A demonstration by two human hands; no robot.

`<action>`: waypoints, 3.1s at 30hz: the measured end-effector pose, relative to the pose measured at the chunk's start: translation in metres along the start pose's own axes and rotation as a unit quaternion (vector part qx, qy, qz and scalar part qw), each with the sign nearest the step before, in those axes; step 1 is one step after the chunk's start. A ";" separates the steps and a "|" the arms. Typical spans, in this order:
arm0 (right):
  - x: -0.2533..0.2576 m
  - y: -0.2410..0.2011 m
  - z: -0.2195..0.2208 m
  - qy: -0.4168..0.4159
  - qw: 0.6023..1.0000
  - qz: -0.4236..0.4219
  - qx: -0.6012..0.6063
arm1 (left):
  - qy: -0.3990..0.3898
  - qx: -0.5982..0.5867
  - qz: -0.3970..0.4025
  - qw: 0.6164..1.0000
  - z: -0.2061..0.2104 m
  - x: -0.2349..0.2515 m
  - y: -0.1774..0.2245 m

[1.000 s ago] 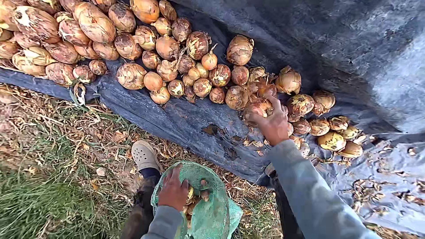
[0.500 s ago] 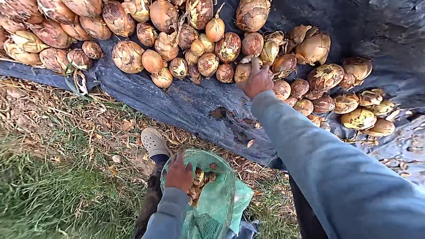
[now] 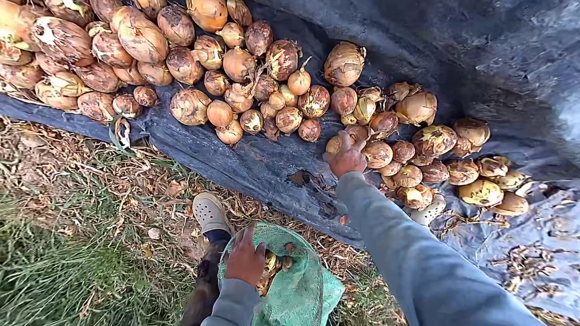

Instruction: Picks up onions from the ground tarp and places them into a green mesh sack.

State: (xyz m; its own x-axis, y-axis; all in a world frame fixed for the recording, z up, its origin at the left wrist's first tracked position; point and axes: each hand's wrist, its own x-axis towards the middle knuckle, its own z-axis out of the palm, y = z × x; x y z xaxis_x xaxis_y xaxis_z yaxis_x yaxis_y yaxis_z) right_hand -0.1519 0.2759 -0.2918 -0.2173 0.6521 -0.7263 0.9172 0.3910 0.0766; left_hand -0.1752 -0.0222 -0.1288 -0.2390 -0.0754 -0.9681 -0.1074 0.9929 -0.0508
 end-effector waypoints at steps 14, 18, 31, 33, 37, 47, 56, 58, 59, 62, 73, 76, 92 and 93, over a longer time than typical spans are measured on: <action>-0.048 -0.031 -0.018 -0.067 0.969 -0.237 -0.001 | 0.001 -0.033 0.010 0.999 -0.017 -0.001 -0.001; 0.011 -0.080 -0.010 -0.041 0.983 -0.175 -0.039 | -0.006 -0.044 -0.004 0.999 -0.020 0.001 -0.008; -0.088 -0.055 -0.047 -0.113 0.940 -0.319 0.038 | -0.004 -0.089 -0.012 0.996 -0.034 0.000 -0.013; -0.045 -0.088 -0.060 0.052 0.953 -0.297 -0.008 | 0.006 -0.087 -0.013 0.996 -0.031 0.002 -0.015; 0.004 -0.133 -0.065 0.048 0.971 -0.224 -0.064 | 0.000 -0.087 -0.014 0.996 -0.021 0.002 -0.015; 0.018 -0.145 -0.031 0.014 0.968 -0.190 -0.164 | -0.006 -0.075 -0.012 0.997 -0.021 0.000 -0.008; 0.031 -0.136 -0.025 -0.001 0.956 -0.213 -0.201 | -0.007 -0.068 0.018 0.997 -0.018 -0.009 -0.008; 0.030 -0.138 -0.028 0.000 0.957 -0.211 -0.201 | -0.009 -0.063 0.022 0.998 -0.019 -0.010 -0.007; 0.030 -0.137 -0.031 0.003 0.956 -0.216 -0.200 | -0.008 -0.062 0.022 0.998 -0.021 -0.009 -0.007; 0.021 -0.128 -0.045 0.015 0.942 -0.262 -0.209 | 0.001 -0.070 0.013 0.997 -0.028 -0.008 -0.011; -0.261 0.041 0.039 -0.371 0.753 -0.084 0.537 | 0.059 -0.068 0.032 0.995 -0.018 -0.006 -0.029; -0.337 0.088 0.140 -0.618 0.683 -0.008 0.389 | 0.059 -0.026 0.016 0.998 -0.015 -0.007 -0.022; -0.157 0.226 -0.016 -0.559 0.806 -0.170 -0.095 | -0.104 0.093 0.082 0.987 0.055 -0.009 0.026; -0.151 0.225 -0.017 -0.550 0.814 -0.174 -0.069 | -0.096 0.093 0.086 0.987 0.055 -0.007 0.028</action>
State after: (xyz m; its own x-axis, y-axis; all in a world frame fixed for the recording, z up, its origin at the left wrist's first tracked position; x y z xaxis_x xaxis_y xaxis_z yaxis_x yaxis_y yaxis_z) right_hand 0.0815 0.2760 -0.1533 0.0439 -0.4591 -0.8873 0.8013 0.5466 -0.2432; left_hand -0.1238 0.0115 -0.1369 -0.0501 0.0979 -0.9939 0.1014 0.9905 0.0925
